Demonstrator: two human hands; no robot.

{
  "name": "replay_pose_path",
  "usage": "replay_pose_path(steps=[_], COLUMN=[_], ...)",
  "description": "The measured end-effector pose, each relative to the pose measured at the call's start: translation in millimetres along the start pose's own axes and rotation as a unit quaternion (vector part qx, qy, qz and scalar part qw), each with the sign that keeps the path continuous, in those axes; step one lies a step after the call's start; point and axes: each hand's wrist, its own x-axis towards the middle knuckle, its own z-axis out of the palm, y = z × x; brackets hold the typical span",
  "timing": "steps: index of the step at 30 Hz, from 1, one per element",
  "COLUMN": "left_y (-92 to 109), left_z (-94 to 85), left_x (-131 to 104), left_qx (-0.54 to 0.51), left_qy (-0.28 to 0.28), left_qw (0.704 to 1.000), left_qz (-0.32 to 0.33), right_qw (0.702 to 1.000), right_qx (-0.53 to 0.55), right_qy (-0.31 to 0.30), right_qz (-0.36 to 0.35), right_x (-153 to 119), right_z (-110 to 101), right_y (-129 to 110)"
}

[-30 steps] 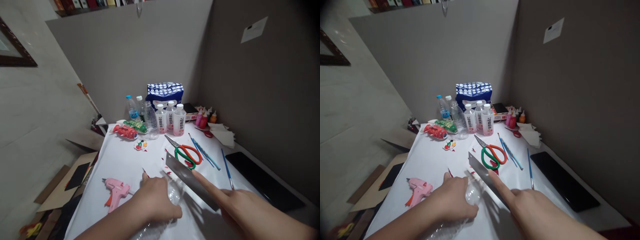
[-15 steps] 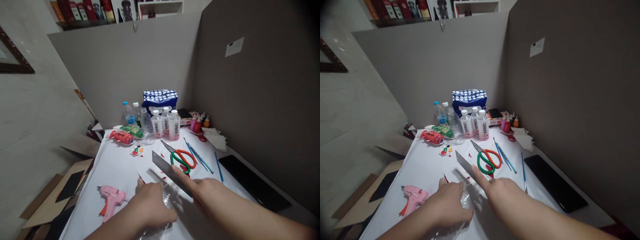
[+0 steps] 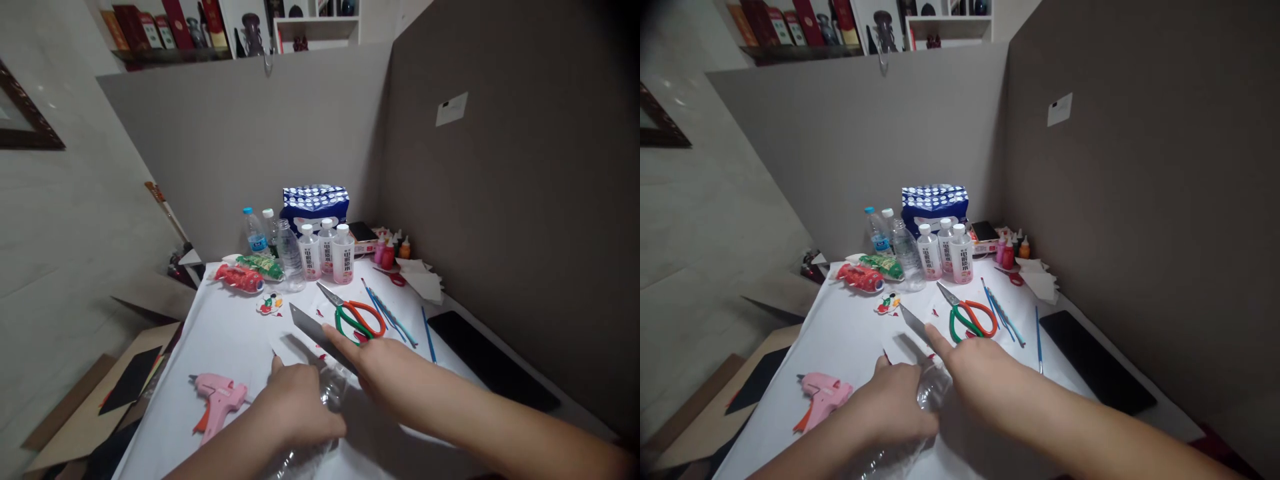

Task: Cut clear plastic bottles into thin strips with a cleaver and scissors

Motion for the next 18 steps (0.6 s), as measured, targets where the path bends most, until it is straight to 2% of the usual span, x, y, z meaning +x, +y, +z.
replay_pose_path(steps=[2, 4, 7, 9, 11, 13, 15, 17, 18], left_y=[-2, -5, -7, -6, -4, -2, -1, -3, -5], left_z=[1.7, 3.8, 5.4, 5.4, 5.2, 6.1, 9.3, 14.7, 17.7], left_x=[1, 1, 1, 1, -1, -3, -4, -2, 1], left_qx=[-0.006, -0.017, -0.031, -0.021, -0.002, 0.006, 0.002, 0.001, 0.000], left_qy=[-0.002, -0.002, 0.001, 0.002, 0.004, 0.010, 0.022, 0.024, 0.033], left_qw=[1.000, 1.000, 1.000, 1.000, 1.000, 1.000, 1.000, 1.000, 0.999], left_qz=[-0.013, -0.012, 0.002, 0.010, 0.015, 0.020, 0.015, 0.003, -0.005], right_qw=[1.000, 0.999, 0.994, 0.986, 0.979, 0.981, 0.986, 0.988, 0.986], right_qx=[-0.028, -0.048, -0.060, -0.087, -0.122, -0.131, -0.120, -0.111, -0.108], right_qy=[0.001, 0.013, 0.091, 0.144, 0.155, 0.136, 0.115, 0.106, 0.111], right_qz=[-0.003, -0.010, -0.020, 0.012, 0.048, 0.041, 0.018, 0.031, 0.059], right_x=[-1, -8, -17, -15, -6, 7, 21, 38, 49], right_z=[5, 20, 43, 51, 54, 51, 40, 17, 1], right_y=[-3, 3, 26, 43, 53, 59, 66, 84, 99])
